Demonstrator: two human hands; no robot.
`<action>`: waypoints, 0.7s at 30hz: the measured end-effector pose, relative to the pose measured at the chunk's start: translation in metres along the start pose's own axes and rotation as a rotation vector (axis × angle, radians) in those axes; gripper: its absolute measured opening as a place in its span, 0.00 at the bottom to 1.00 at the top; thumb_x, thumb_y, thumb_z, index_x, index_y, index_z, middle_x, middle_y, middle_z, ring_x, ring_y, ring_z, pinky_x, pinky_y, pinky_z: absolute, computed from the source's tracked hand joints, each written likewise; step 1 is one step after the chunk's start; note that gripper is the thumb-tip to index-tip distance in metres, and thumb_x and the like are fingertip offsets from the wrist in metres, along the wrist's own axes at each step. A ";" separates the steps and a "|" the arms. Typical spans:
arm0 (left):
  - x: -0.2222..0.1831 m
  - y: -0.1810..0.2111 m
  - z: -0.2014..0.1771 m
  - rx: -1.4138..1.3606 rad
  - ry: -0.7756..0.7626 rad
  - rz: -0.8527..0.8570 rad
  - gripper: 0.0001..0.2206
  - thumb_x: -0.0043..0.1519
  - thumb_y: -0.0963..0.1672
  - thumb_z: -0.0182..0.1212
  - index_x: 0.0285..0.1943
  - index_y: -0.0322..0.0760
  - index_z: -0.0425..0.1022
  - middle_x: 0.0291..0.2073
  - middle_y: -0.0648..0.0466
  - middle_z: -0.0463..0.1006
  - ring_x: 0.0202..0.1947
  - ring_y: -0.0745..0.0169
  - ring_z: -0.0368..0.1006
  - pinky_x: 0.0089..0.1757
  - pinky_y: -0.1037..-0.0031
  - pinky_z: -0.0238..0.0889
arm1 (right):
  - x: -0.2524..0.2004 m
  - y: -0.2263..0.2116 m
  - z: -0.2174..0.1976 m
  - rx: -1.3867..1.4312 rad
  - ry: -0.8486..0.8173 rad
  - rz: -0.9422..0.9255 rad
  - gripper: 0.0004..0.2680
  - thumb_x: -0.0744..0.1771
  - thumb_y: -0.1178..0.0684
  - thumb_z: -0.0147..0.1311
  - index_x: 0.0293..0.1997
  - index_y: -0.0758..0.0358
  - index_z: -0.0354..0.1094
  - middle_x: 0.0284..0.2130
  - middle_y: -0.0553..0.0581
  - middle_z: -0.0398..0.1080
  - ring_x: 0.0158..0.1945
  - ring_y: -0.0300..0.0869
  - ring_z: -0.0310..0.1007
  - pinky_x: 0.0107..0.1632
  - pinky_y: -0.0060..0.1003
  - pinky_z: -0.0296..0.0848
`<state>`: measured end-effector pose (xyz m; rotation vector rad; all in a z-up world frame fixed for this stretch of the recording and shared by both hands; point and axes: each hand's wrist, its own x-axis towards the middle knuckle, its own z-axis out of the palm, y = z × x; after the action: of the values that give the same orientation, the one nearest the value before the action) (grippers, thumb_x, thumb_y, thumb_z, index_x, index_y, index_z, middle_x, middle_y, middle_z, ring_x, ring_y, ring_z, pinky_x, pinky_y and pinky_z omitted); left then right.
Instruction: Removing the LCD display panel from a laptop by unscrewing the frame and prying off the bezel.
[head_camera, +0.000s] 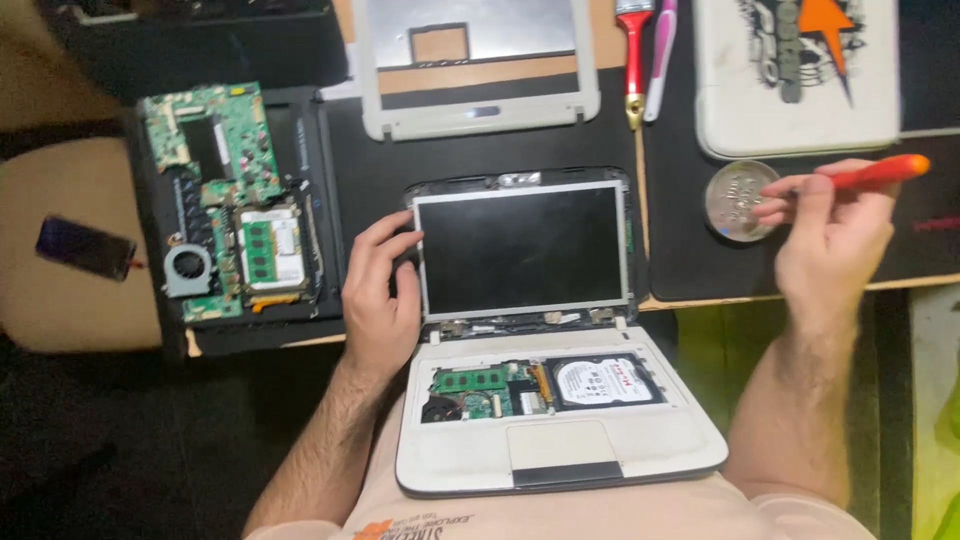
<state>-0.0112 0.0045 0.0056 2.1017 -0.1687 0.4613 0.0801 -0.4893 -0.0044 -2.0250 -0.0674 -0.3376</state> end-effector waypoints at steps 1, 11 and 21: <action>-0.004 0.000 -0.004 0.024 0.016 -0.024 0.16 0.78 0.31 0.50 0.69 0.22 0.81 0.72 0.34 0.81 0.74 0.33 0.78 0.75 0.46 0.74 | 0.001 -0.001 0.000 0.018 -0.032 -0.001 0.03 0.90 0.65 0.39 0.71 0.72 0.48 0.50 0.86 0.77 0.41 0.61 0.82 0.50 0.50 0.87; -0.027 -0.002 -0.039 -0.045 -0.424 -0.107 0.38 0.68 0.29 0.51 0.94 0.28 0.58 0.94 0.36 0.57 0.96 0.30 0.52 0.89 0.43 0.49 | -0.010 -0.117 0.114 0.085 -0.577 -0.222 0.03 0.81 0.62 0.62 0.61 0.72 0.76 0.57 0.68 0.78 0.54 0.53 0.85 0.61 0.43 0.86; -0.029 -0.007 -0.043 -0.137 -0.417 -0.208 0.45 0.65 0.30 0.61 0.97 0.35 0.56 0.95 0.39 0.56 0.92 0.27 0.59 0.82 0.38 0.60 | -0.025 -0.168 0.239 0.255 -1.134 -0.013 0.17 0.76 0.57 0.62 0.71 0.63 0.55 0.56 0.71 0.84 0.57 0.58 0.94 0.65 0.56 0.89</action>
<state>-0.0471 0.0422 0.0092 2.0297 -0.2129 -0.1144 0.0741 -0.1986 0.0323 -1.7230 -0.7740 0.8031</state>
